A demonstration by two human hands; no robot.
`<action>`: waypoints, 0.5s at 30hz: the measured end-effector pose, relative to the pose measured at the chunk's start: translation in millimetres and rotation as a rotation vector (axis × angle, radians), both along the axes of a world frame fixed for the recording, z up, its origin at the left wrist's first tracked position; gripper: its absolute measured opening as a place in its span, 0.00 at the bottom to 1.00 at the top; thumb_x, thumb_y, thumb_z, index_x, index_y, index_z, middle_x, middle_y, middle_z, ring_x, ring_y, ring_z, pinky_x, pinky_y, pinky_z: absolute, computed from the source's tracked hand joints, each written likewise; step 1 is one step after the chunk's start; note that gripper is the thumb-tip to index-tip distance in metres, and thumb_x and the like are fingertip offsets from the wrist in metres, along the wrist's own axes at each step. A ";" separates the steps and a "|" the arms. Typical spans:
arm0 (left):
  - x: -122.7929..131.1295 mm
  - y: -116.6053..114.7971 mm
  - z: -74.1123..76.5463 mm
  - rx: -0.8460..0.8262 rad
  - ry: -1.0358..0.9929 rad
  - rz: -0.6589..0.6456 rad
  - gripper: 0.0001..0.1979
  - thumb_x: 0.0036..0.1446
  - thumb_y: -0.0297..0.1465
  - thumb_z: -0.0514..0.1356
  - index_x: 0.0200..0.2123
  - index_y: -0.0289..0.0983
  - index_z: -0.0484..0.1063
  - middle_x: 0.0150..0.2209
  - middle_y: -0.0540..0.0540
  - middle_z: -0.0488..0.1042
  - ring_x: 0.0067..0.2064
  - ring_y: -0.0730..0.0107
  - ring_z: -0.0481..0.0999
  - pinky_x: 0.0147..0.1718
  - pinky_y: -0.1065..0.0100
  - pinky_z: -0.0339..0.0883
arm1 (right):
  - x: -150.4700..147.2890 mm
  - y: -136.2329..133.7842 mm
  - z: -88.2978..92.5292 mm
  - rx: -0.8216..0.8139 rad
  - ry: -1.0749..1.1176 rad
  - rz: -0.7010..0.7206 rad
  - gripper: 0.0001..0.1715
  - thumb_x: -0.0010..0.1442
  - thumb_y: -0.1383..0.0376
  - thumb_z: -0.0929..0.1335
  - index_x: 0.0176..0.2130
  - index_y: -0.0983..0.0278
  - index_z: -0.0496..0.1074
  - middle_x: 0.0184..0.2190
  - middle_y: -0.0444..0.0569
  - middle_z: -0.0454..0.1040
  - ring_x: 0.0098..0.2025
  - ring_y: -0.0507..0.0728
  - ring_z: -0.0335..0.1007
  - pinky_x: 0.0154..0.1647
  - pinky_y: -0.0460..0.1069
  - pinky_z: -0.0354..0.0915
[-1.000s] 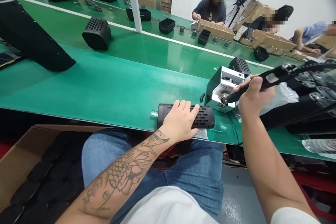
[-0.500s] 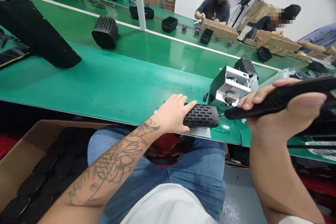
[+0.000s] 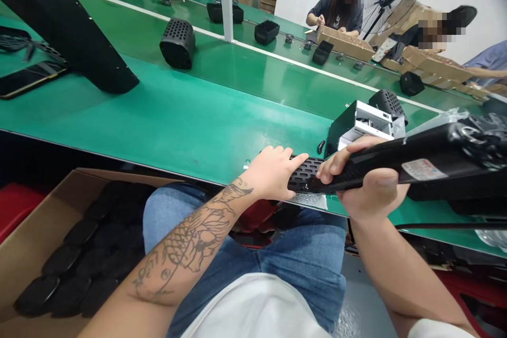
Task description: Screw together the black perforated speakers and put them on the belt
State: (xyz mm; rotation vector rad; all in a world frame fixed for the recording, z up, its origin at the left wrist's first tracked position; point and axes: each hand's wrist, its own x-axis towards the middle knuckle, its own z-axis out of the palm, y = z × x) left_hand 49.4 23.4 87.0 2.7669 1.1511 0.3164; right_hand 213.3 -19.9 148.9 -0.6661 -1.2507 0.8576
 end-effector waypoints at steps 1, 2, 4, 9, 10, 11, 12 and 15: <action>-0.1 0.1 -0.2 0.000 -0.004 0.003 0.48 0.49 0.49 0.67 0.70 0.41 0.59 0.52 0.38 0.74 0.50 0.46 0.74 0.49 0.54 0.64 | 0.2 0.6 -0.7 -0.002 0.000 0.004 0.26 0.53 0.43 0.78 0.38 0.60 0.77 0.21 0.43 0.73 0.18 0.58 0.69 0.19 0.55 0.69; 0.0 0.2 -0.4 -0.001 -0.008 0.006 0.47 0.49 0.49 0.67 0.70 0.42 0.59 0.52 0.38 0.74 0.51 0.46 0.74 0.49 0.54 0.63 | 0.1 1.0 -1.3 0.002 0.001 0.008 0.25 0.53 0.44 0.78 0.38 0.59 0.77 0.21 0.43 0.73 0.18 0.58 0.69 0.18 0.55 0.68; 0.4 0.4 -0.5 -0.002 -0.012 0.007 0.47 0.49 0.49 0.67 0.70 0.42 0.59 0.52 0.38 0.74 0.51 0.46 0.74 0.49 0.54 0.63 | -0.4 1.4 -2.3 0.008 -0.001 0.018 0.23 0.53 0.45 0.78 0.37 0.60 0.77 0.20 0.43 0.73 0.17 0.58 0.69 0.18 0.55 0.68; 0.9 0.4 1.3 -0.015 -0.014 0.006 0.46 0.50 0.49 0.67 0.69 0.41 0.60 0.51 0.38 0.74 0.50 0.46 0.74 0.47 0.54 0.63 | 0.2 2.4 -2.9 -0.050 -0.026 0.096 0.22 0.51 0.47 0.79 0.35 0.60 0.77 0.21 0.44 0.73 0.18 0.58 0.69 0.20 0.56 0.70; 0.8 0.3 1.9 -0.019 -0.014 0.006 0.46 0.50 0.48 0.67 0.69 0.41 0.60 0.51 0.38 0.74 0.50 0.46 0.75 0.47 0.54 0.63 | 0.9 2.7 -2.7 -0.063 -0.036 0.119 0.22 0.51 0.47 0.79 0.35 0.59 0.77 0.21 0.44 0.73 0.18 0.58 0.69 0.21 0.56 0.70; 0.7 0.1 2.4 -0.021 -0.014 0.006 0.45 0.50 0.48 0.67 0.69 0.41 0.61 0.50 0.38 0.74 0.50 0.46 0.75 0.47 0.55 0.63 | 1.8 3.1 -2.6 -0.074 -0.047 0.144 0.22 0.50 0.48 0.80 0.35 0.60 0.77 0.21 0.44 0.73 0.19 0.58 0.70 0.21 0.56 0.71; 0.6 0.0 2.9 -0.023 -0.014 0.006 0.45 0.50 0.47 0.67 0.69 0.41 0.61 0.50 0.38 0.74 0.50 0.46 0.75 0.47 0.55 0.63 | 2.7 3.5 -2.4 -0.081 -0.060 0.166 0.22 0.50 0.48 0.80 0.35 0.60 0.77 0.21 0.44 0.74 0.19 0.58 0.70 0.22 0.56 0.71; 0.5 -0.1 3.2 -0.028 -0.016 0.008 0.46 0.49 0.48 0.68 0.69 0.41 0.61 0.50 0.38 0.74 0.49 0.46 0.75 0.46 0.55 0.64 | 5.5 5.3 -3.0 -0.081 -0.067 0.201 0.21 0.51 0.48 0.79 0.34 0.61 0.77 0.22 0.44 0.75 0.19 0.57 0.71 0.23 0.55 0.71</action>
